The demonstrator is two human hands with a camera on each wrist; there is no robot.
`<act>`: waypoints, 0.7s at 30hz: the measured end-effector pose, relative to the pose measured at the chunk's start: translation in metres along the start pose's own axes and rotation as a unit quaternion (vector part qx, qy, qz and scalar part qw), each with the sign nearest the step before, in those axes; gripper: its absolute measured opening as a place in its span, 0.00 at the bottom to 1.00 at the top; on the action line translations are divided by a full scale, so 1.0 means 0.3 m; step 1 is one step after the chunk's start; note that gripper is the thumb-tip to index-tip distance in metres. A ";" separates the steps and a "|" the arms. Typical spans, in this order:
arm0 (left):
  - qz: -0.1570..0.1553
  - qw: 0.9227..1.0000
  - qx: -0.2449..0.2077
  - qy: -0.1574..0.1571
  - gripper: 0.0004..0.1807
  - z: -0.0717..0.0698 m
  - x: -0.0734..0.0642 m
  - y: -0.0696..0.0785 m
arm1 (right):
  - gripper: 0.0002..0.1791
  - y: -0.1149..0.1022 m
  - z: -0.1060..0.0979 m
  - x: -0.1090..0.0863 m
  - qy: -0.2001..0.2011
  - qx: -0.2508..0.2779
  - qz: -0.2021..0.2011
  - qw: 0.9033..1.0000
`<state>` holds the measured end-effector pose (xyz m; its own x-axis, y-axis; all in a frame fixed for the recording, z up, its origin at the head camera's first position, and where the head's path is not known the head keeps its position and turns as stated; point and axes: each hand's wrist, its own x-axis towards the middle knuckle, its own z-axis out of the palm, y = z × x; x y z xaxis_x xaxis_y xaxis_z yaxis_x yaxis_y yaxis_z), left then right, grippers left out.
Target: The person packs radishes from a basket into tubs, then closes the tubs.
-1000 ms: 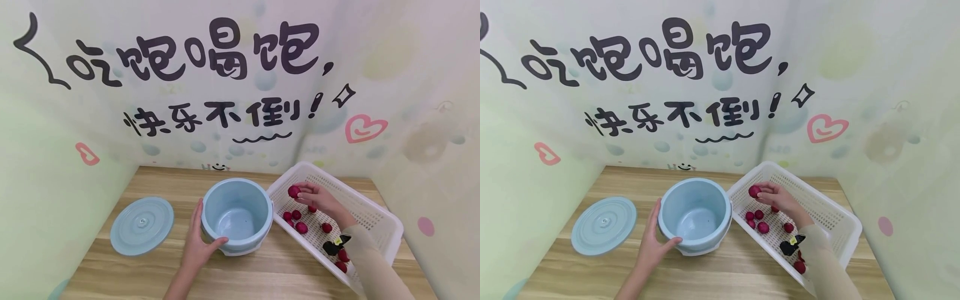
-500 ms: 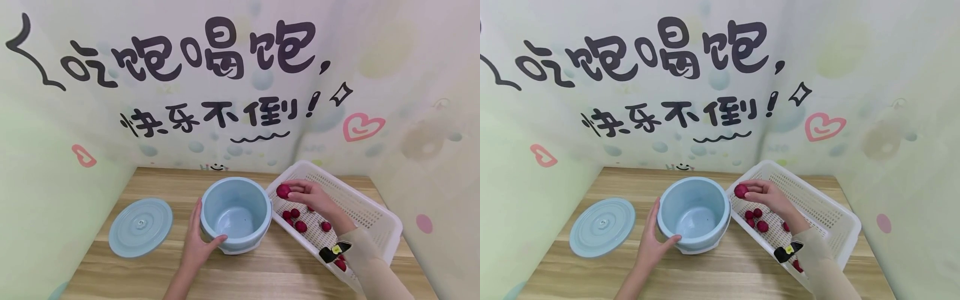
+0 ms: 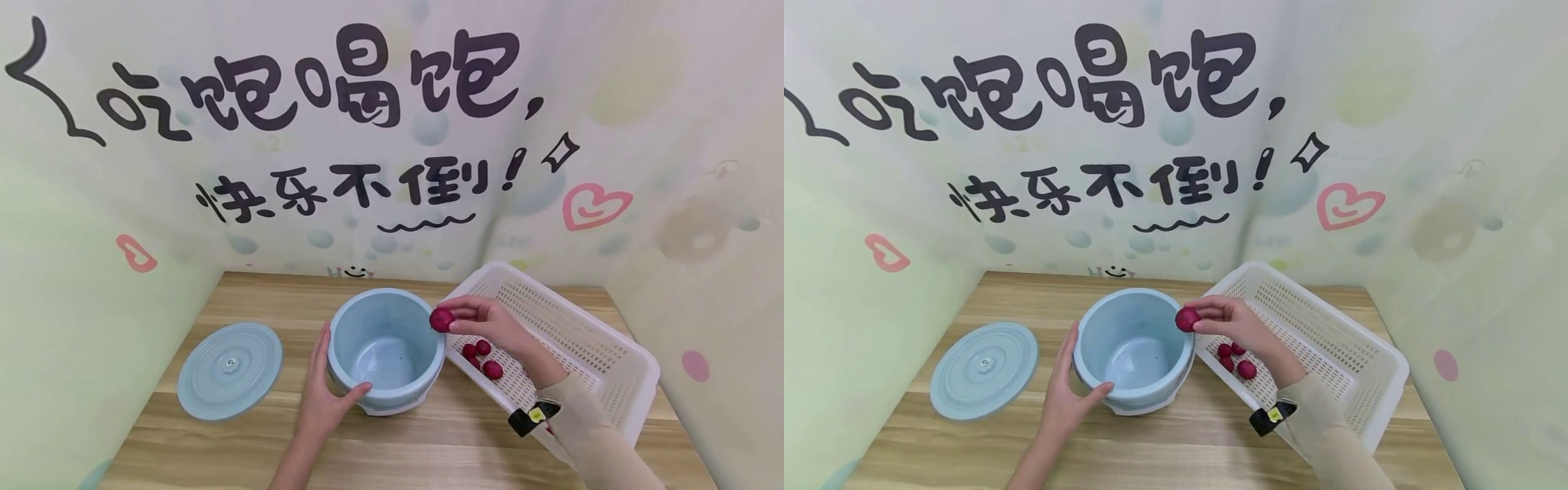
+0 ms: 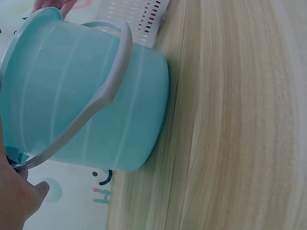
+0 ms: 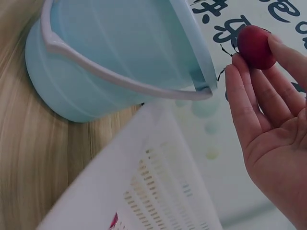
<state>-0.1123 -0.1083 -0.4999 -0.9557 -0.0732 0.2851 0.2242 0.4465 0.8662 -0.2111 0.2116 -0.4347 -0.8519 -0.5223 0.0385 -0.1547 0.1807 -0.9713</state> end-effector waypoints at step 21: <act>-0.005 1.000 -0.019 -0.003 0.65 0.003 -0.005 -0.001 | 0.23 0.015 -0.013 -0.019 0.007 0.019 0.003 1.000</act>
<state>-0.1109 -0.1076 -0.5009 -0.9590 -0.0717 0.2742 0.2218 0.4124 0.8836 -0.2089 0.2187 -0.4382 -0.8593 -0.5102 0.0359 -0.1310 0.1516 -0.9797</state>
